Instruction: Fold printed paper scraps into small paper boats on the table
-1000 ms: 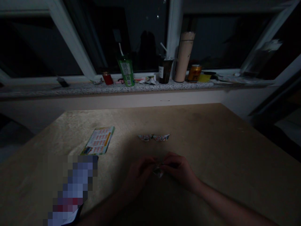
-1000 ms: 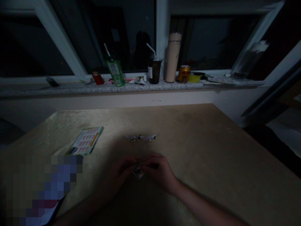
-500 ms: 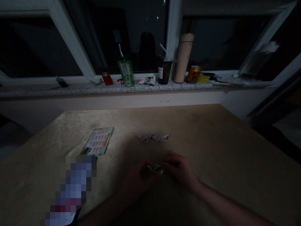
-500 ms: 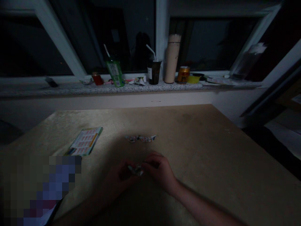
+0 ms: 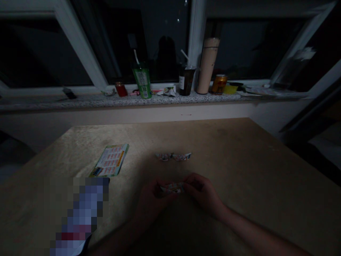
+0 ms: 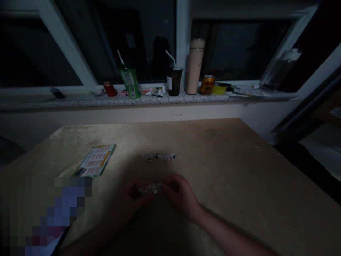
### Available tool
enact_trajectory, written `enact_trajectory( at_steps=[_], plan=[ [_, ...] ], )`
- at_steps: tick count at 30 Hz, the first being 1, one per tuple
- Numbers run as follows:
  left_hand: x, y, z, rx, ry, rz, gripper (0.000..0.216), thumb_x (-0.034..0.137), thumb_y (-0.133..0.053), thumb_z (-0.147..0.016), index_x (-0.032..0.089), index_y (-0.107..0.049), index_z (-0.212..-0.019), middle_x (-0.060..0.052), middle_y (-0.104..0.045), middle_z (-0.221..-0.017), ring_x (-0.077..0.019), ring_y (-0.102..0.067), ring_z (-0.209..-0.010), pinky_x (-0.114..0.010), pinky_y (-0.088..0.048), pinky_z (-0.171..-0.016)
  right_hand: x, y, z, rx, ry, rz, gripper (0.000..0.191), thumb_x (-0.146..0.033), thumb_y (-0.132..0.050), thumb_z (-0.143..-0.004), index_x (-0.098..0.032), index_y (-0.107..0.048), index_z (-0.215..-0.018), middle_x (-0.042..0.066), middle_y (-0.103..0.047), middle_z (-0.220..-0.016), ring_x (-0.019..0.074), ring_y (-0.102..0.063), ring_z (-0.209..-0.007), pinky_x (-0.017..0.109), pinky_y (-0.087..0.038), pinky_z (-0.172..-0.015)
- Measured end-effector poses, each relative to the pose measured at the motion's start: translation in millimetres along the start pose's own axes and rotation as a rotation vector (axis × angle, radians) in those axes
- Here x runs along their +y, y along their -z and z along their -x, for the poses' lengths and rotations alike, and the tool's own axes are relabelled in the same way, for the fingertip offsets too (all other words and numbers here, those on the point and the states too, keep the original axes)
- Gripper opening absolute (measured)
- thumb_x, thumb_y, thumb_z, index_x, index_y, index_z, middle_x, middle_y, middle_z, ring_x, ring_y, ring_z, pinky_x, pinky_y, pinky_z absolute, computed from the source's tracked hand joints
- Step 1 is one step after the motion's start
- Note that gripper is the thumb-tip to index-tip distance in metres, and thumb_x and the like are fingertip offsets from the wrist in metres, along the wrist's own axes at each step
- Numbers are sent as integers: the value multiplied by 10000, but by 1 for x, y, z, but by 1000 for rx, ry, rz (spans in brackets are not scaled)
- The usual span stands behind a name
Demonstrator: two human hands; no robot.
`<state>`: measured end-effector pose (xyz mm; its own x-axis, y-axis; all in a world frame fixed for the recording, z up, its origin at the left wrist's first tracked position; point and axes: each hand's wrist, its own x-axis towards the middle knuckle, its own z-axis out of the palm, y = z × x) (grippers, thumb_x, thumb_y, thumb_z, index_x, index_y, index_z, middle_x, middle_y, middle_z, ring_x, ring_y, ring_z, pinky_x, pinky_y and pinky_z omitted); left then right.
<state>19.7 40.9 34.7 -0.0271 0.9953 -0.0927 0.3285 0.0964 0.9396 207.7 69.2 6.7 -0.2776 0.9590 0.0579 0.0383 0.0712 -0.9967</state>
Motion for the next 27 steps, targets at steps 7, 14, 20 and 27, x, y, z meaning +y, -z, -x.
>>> enact_trajectory(
  at_steps=[7,14,20,27],
  plan=[
    [3,-2,1,38,36,39,269,379,-751,-618,210,-581,-742,-19,-699,-771,-252,-665,-756,-319,-506,-657,3,-1,1,19,-20,-10,381,-566,-638,-755,-193,-564,-735,27,-668,-748,150,-597,-657,253,-464,-582],
    [4,-1,0,99,58,23,273,361,-734,-636,220,-558,-790,23,-662,-727,-229,-659,-715,-302,-496,-615,1,0,2,7,-24,18,365,-539,-641,-759,-193,-542,-706,22,-652,-706,138,-570,-614,238,-439,-535],
    [4,0,-1,46,85,50,441,375,-726,-682,224,-522,-1043,1,-719,-826,-235,-693,-746,-318,-521,-644,1,0,2,-16,-20,45,322,-502,-658,-757,-191,-578,-736,1,-612,-654,132,-559,-592,226,-434,-521],
    [5,1,0,10,73,19,449,380,-734,-674,223,-552,-1054,4,-724,-781,-235,-687,-710,-309,-511,-628,0,-2,3,-157,-34,106,253,-420,-709,-736,-185,-723,-828,0,-635,-664,120,-539,-560,224,-404,-509]
  ],
)
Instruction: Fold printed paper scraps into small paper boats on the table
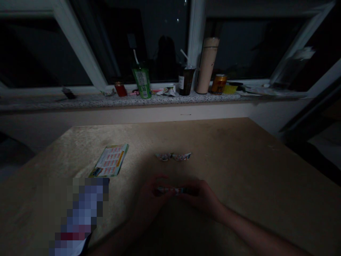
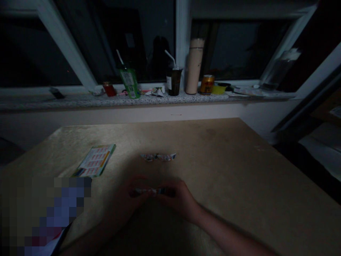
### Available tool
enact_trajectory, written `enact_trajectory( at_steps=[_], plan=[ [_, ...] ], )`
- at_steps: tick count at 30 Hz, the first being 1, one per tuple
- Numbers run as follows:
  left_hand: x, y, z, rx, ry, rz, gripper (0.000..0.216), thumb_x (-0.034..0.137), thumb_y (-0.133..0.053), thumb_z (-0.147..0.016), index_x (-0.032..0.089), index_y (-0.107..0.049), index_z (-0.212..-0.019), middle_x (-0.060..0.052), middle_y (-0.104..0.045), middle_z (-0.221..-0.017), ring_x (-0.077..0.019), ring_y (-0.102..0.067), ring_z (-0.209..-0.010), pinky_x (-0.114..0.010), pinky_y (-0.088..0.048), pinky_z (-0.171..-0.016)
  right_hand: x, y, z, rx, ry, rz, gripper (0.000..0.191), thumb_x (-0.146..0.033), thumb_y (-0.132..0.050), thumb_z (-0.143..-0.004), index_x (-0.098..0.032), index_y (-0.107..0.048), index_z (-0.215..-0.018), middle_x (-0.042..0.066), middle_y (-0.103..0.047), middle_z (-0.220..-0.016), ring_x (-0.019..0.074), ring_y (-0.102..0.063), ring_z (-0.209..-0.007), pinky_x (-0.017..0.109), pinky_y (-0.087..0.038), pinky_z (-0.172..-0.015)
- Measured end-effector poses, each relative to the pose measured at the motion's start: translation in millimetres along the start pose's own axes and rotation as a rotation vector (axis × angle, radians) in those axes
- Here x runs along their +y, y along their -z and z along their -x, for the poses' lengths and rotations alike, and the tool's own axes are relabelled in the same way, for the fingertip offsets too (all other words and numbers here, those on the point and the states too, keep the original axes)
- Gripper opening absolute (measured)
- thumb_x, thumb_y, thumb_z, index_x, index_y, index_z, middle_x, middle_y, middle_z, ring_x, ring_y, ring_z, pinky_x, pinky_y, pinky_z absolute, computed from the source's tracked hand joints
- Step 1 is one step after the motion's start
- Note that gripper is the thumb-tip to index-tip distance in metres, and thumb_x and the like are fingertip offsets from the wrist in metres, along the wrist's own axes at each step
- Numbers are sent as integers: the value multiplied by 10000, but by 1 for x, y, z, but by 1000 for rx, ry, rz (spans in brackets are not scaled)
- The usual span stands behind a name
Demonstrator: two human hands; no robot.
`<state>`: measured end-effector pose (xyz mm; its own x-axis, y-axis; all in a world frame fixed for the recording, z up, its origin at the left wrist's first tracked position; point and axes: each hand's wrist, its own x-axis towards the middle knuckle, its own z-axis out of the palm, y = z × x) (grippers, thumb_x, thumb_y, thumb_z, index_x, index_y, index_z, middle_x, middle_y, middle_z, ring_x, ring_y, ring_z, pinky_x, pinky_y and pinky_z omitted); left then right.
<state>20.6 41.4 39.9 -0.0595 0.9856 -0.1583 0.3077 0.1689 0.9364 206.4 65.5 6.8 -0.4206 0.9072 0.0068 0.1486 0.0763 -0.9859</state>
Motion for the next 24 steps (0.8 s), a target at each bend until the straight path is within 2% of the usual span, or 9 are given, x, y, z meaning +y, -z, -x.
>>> enact_trajectory(
  at_steps=[3,6,10,12,19,24],
  plan=[
    [-1,0,-1,-19,-13,-29,470,388,-734,-678,215,-572,-1084,-5,-725,-799,-229,-676,-688,-301,-501,-613,-2,0,0,-4,-8,26,249,-429,-687,-763,-186,-739,-782,-8,-629,-607,110,-521,-516,216,-379,-477],
    [-2,0,-4,-51,-28,-69,486,411,-732,-688,201,-601,-1106,-3,-716,-768,-224,-661,-666,-279,-477,-567,-3,2,-1,-7,-1,6,263,-441,-678,-770,-186,-741,-777,10,-669,-636,131,-575,-550,224,-427,-503],
    [0,2,-6,-173,-47,-107,227,416,-662,-756,205,-716,-823,-1,-713,-702,-215,-662,-676,-257,-464,-581,-3,5,-3,-26,-4,-55,314,-487,-666,-768,-183,-728,-720,31,-689,-657,152,-622,-593,233,-477,-532],
    [1,2,-6,-217,-48,-120,219,409,-631,-777,215,-720,-729,4,-717,-689,-208,-664,-671,-255,-465,-601,-1,5,-3,-27,-14,-78,326,-500,-668,-761,-180,-724,-730,31,-685,-652,149,-621,-583,232,-481,-525],
    [1,0,-7,-211,-20,-144,230,406,-619,-769,199,-709,-725,5,-713,-673,-200,-653,-661,-254,-455,-610,3,3,-4,22,-65,-34,317,-457,-691,-735,-144,-678,-690,28,-654,-618,123,-576,-544,208,-427,-492],
    [-2,3,-5,-239,-26,-133,249,426,-632,-762,189,-708,-750,5,-706,-685,-194,-645,-674,-246,-453,-615,-2,4,-2,-20,-43,2,341,-482,-668,-751,-143,-659,-720,20,-631,-615,123,-543,-551,205,-388,-477]
  ],
)
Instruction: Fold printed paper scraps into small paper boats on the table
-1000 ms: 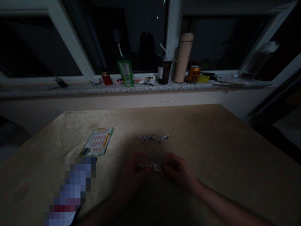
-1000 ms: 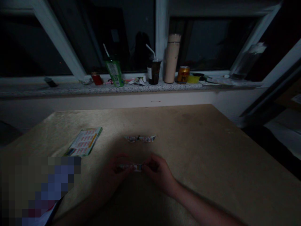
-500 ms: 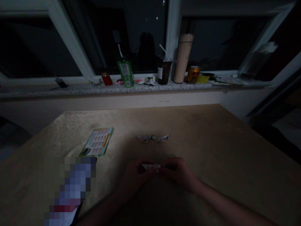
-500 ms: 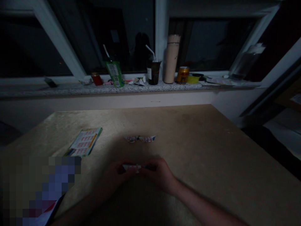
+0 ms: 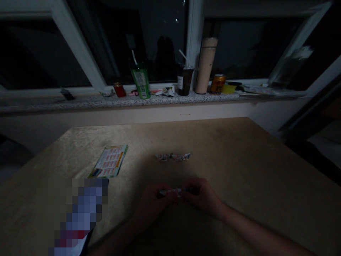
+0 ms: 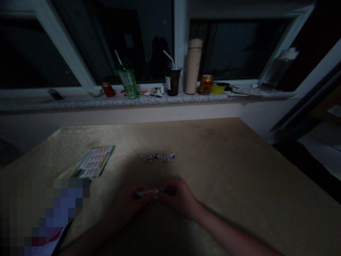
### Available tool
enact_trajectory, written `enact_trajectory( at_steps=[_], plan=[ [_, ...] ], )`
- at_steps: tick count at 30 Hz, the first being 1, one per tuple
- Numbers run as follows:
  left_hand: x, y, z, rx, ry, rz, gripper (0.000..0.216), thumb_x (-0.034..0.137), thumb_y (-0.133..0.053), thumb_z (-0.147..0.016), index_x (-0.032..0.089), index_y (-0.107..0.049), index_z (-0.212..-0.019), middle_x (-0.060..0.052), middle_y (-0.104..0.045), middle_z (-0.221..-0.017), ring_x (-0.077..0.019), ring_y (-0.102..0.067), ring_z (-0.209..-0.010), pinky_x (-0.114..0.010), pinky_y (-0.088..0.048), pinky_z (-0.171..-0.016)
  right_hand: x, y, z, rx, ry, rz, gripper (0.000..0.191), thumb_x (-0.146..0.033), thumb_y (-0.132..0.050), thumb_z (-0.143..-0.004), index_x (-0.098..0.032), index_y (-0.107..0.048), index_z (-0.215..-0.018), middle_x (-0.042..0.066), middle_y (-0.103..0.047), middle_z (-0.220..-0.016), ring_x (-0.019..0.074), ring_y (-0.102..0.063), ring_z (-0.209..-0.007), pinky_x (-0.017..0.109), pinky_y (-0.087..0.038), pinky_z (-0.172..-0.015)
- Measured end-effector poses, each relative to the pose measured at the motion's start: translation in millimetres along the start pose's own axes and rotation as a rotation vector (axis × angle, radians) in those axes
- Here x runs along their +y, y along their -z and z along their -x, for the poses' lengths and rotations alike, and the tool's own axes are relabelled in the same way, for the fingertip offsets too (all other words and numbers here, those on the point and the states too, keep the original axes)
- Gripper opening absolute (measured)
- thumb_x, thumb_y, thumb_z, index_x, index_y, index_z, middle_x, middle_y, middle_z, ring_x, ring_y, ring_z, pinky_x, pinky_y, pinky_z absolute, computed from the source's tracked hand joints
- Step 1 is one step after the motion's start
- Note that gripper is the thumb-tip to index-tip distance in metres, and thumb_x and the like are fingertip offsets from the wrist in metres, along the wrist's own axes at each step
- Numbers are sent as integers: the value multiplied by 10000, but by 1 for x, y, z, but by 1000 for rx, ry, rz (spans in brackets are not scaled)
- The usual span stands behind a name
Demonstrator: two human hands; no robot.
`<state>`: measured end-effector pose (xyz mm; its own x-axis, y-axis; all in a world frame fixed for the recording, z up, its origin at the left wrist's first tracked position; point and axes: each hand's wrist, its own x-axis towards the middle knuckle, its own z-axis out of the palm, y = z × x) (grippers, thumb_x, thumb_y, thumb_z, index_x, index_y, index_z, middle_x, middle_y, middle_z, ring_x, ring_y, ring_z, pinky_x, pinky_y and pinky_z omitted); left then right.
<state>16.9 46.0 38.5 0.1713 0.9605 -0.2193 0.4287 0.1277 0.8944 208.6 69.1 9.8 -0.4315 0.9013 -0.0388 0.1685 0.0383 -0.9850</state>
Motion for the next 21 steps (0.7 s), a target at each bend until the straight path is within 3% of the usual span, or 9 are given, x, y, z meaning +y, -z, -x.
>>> enact_trajectory(
  at_steps=[4,8,12,17,21],
  plan=[
    [-3,2,2,-49,-20,2,262,445,-655,-749,187,-700,-732,5,-700,-679,-188,-636,-660,-235,-443,-594,-7,1,2,-99,77,67,373,-506,-593,-817,-141,-650,-766,7,-592,-647,114,-497,-581,214,-368,-525],
    [-6,3,1,-129,-45,9,307,478,-613,-779,184,-692,-813,-2,-700,-692,-184,-634,-647,-233,-439,-570,-6,2,3,-200,151,96,462,-511,-442,-906,-144,-592,-668,-20,-478,-589,97,-416,-559,206,-319,-510],
    [-6,3,-2,-176,-61,7,344,489,-613,-784,174,-675,-907,-12,-696,-751,-181,-627,-671,-236,-436,-583,1,3,3,-177,126,92,468,-517,-448,-899,-145,-553,-635,-29,-435,-563,91,-381,-537,198,-282,-479],
    [-6,2,-4,-291,-61,-11,394,523,-564,-848,161,-696,-766,-13,-674,-646,-166,-604,-600,-227,-407,-554,3,3,2,-153,151,105,442,-485,-461,-895,-136,-570,-647,-29,-417,-578,90,-351,-548,200,-273,-484],
    [-6,2,-4,-299,-38,9,388,526,-561,-848,167,-682,-760,-1,-669,-639,-151,-592,-573,-215,-404,-542,1,1,2,-108,166,127,453,-493,-462,-888,-140,-553,-620,-31,-406,-566,92,-342,-547,207,-270,-488]
  ],
)
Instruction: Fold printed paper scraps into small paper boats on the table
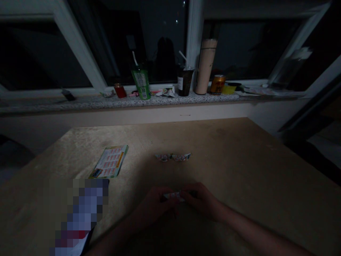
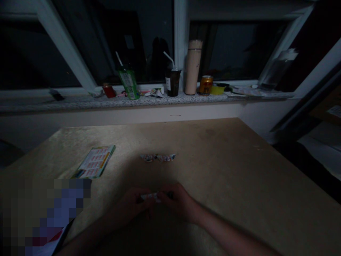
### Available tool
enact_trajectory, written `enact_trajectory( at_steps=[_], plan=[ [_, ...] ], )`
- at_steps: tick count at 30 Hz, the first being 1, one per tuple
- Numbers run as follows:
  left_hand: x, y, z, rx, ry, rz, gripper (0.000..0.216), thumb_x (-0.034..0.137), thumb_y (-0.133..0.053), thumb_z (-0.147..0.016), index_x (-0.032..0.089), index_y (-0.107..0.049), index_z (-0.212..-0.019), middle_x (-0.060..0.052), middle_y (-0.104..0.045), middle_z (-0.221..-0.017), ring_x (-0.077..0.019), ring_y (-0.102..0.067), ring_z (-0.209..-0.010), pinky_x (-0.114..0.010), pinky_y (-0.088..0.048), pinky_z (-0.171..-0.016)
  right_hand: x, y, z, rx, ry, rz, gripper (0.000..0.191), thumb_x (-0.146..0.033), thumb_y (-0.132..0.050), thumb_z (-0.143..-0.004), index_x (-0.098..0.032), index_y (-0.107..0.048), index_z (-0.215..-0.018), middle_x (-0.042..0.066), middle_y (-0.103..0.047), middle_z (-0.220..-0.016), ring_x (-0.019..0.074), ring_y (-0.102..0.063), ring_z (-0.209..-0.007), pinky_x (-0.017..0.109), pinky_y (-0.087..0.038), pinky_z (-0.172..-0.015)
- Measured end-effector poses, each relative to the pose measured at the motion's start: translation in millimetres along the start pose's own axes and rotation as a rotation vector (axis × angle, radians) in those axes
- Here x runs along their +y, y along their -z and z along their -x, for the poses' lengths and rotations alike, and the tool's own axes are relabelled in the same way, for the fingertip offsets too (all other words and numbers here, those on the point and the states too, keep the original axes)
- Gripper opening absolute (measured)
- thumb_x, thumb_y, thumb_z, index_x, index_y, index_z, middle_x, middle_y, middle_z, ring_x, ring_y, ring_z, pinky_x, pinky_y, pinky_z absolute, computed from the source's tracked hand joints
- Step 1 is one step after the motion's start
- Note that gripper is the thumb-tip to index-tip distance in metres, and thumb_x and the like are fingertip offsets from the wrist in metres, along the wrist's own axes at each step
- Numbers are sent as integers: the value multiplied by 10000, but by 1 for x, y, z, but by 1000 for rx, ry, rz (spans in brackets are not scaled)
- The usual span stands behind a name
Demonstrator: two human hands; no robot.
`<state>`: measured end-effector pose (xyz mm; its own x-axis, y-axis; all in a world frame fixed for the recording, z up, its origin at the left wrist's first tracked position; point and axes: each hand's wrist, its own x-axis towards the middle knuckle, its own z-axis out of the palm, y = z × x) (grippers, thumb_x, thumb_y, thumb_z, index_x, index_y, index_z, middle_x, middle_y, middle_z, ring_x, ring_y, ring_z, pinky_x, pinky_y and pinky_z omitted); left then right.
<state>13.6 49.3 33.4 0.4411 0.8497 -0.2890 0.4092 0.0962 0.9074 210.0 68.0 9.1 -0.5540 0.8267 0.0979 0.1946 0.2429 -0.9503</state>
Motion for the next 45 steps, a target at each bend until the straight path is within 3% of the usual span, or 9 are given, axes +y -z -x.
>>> enact_trajectory(
  at_steps=[12,19,24,27,32,37,45],
  plan=[
    [2,-1,2,97,42,33,346,499,-592,-810,164,-648,-739,7,-642,-609,-150,-566,-562,-214,-370,-519,-4,9,-1,-163,-171,-202,510,-628,-514,-826,-160,-488,-625,-61,-325,-533,68,-259,-487,203,-198,-426],
    [4,2,3,-21,49,81,351,517,-632,-747,177,-648,-832,-16,-688,-734,-178,-612,-621,-248,-430,-555,1,10,0,-145,-63,-138,459,-559,-504,-872,-140,-585,-702,-45,-391,-584,77,-301,-530,192,-248,-452],
    [2,-1,3,-80,11,52,310,457,-571,-828,186,-672,-716,0,-674,-704,-186,-612,-692,-264,-436,-632,3,8,1,-142,-34,-141,431,-531,-501,-887,-138,-631,-768,-21,-490,-632,95,-388,-578,205,-326,-509],
    [0,-3,5,-96,1,49,231,417,-646,-784,192,-686,-821,6,-682,-765,-186,-605,-710,-250,-429,-615,0,7,1,-139,-32,-162,442,-537,-503,-883,-135,-621,-741,-20,-498,-634,92,-388,-575,207,-332,-519],
    [1,0,7,-52,13,26,403,504,-511,-875,177,-708,-743,0,-650,-683,-159,-562,-629,-240,-390,-581,-1,7,1,-167,-52,-179,469,-551,-488,-885,-130,-607,-715,-26,-456,-611,84,-350,-554,204,-291,-489],
    [2,3,6,-65,8,15,505,574,-478,-867,172,-712,-671,0,-610,-593,-135,-497,-529,-230,-341,-518,-3,10,1,-132,-55,-165,459,-551,-515,-869,-146,-549,-655,-54,-338,-569,73,-262,-516,202,-215,-448],
    [2,4,7,-51,-32,-24,570,597,-428,-895,184,-727,-642,1,-625,-609,-157,-545,-579,-230,-377,-561,-7,8,3,-218,-126,-254,453,-573,-566,-819,-143,-531,-679,-49,-374,-586,68,-293,-525,191,-237,-453]
  ],
)
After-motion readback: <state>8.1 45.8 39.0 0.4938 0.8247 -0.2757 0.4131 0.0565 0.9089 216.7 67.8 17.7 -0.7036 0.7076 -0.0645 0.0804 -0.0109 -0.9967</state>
